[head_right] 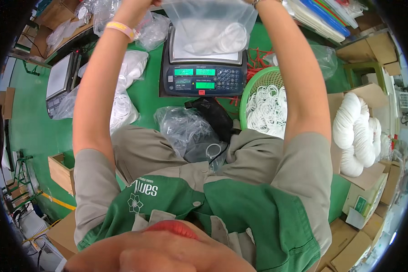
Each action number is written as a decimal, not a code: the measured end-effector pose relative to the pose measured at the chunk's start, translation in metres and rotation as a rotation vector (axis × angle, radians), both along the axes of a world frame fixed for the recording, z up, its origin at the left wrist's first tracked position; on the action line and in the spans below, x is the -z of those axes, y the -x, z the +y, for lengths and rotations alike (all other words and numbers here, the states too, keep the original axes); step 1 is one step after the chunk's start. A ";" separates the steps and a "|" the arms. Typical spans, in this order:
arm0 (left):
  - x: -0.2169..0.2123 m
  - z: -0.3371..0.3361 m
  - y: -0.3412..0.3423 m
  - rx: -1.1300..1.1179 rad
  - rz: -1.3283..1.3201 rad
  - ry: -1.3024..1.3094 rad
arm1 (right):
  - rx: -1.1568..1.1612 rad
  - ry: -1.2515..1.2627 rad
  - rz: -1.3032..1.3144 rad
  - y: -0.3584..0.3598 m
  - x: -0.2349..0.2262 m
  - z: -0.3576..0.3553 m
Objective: Weighing batches of white plastic rings on a scale and packing them into plastic bags.
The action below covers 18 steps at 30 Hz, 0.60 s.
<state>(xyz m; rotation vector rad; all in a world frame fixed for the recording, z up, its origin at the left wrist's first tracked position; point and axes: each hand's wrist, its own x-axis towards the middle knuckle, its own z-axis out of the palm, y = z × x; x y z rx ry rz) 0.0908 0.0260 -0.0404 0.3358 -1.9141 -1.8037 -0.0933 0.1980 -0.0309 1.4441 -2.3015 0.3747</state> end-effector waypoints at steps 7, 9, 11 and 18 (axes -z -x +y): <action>0.023 -0.005 0.008 0.061 0.076 -0.029 | -0.072 0.080 -0.184 0.001 0.026 0.001; 0.011 -0.022 0.012 0.034 0.109 -0.014 | -0.083 0.115 -0.136 -0.004 0.015 -0.004; -0.001 -0.024 0.015 0.002 0.146 0.044 | -0.089 0.156 -0.085 -0.004 0.009 -0.009; 0.017 -0.005 0.003 0.027 0.060 0.052 | -0.102 0.154 -0.153 0.017 0.041 -0.011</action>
